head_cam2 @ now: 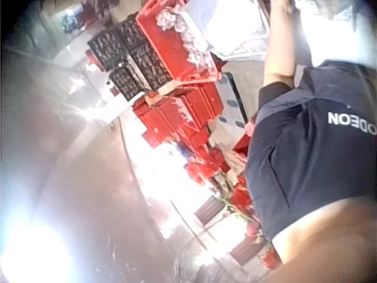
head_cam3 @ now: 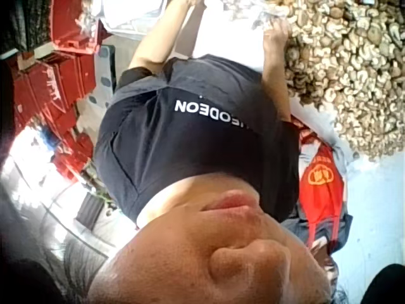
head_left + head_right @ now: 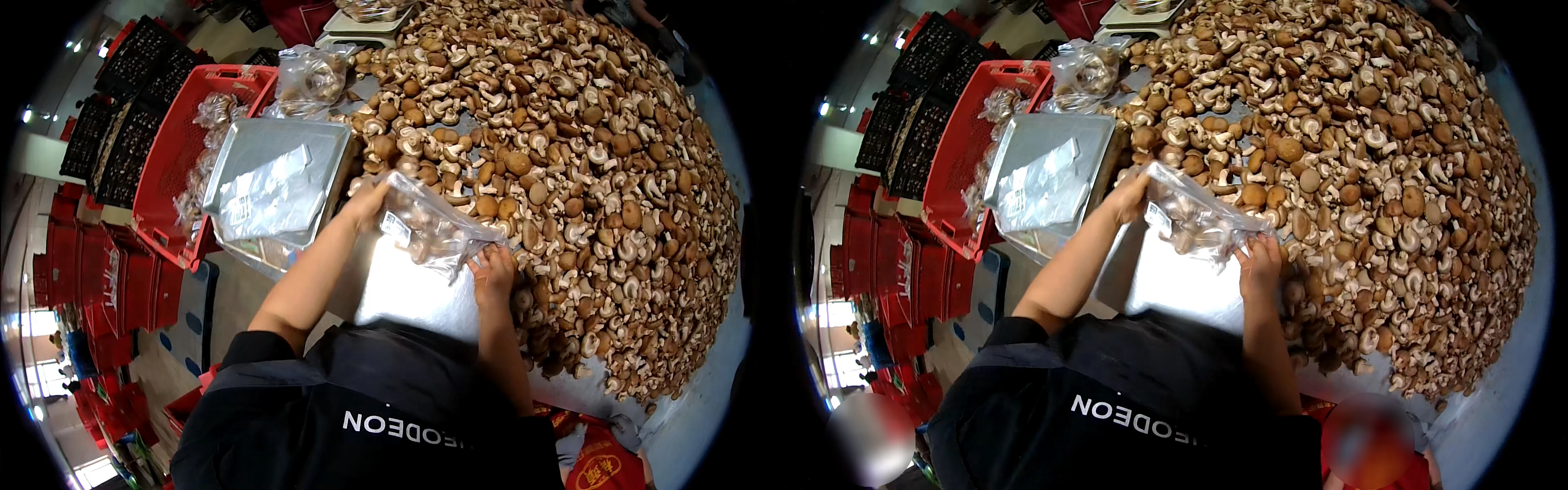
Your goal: The person sorts a large pile of mushrooms on a metal table, picking them up by hand and placing them into plastic bags. The person repeatedly scoops mushrooms from the pile, transfers them into bags, and places the filled bags into red crates.
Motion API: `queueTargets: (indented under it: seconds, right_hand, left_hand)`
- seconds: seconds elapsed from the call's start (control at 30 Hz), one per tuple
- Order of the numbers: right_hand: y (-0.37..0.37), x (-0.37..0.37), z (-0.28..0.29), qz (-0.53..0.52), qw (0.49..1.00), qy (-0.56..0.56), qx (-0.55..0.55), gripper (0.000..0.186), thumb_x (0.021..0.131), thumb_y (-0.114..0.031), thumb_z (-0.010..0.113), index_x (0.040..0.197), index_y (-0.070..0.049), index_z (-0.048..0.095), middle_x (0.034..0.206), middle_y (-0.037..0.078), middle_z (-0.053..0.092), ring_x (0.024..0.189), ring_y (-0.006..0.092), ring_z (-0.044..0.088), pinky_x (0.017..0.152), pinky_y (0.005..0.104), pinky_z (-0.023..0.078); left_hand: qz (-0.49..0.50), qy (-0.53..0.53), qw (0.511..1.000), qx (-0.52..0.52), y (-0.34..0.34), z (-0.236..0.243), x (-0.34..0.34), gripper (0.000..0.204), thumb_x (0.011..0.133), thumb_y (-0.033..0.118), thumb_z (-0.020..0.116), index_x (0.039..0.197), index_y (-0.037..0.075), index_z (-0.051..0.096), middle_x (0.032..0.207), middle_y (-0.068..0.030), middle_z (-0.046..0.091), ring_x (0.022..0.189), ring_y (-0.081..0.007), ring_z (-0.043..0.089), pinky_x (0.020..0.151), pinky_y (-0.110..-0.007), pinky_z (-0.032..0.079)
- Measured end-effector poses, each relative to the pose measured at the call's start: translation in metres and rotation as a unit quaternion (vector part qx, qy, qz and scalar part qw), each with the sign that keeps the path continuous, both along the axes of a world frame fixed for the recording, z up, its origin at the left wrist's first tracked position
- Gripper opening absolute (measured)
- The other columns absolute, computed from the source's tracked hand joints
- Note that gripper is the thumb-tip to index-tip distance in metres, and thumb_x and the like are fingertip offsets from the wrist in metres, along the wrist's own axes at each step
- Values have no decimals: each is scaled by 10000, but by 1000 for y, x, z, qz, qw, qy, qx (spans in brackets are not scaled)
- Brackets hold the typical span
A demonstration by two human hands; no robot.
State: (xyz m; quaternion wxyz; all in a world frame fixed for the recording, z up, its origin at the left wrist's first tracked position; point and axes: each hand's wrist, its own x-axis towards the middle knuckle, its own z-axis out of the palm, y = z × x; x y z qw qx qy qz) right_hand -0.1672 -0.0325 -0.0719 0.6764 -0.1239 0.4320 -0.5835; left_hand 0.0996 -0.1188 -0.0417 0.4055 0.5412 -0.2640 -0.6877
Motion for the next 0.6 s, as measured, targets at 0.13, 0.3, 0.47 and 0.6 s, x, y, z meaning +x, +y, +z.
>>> queueTargets:
  seconds: [0.13,0.3,0.47,0.6]
  right_hand:
    - [-40,6,31,26,988,148,43,281,910,-151,505,1158,-36,438,1074,78,534,952,177,527,792,362,471]
    - [-112,25,31,11,958,284,50,381,894,-173,563,1174,21,393,1027,105,538,844,150,525,725,287,449]
    - [-144,34,112,170,867,436,171,612,816,-138,655,1287,46,310,1092,181,551,799,189,586,702,293,495]
    - [-135,-10,94,389,852,349,-13,520,806,-157,674,1228,44,445,998,134,623,889,190,603,797,297,487]
  left_hand:
    - [-106,-93,985,99,-61,58,-18,473,909,507,454,1248,181,501,1009,-59,599,822,-173,582,688,-358,507]
    - [-190,-22,974,119,-102,43,-29,452,924,493,386,1192,157,528,993,-51,621,875,-171,605,708,-362,520]
    - [-301,-67,943,127,-104,51,-36,558,837,582,478,1220,178,518,1083,-56,613,959,-200,597,811,-457,476]
    - [-315,-20,934,171,-96,20,-32,558,842,600,494,1161,145,555,1065,-81,622,947,-216,623,791,-460,511]
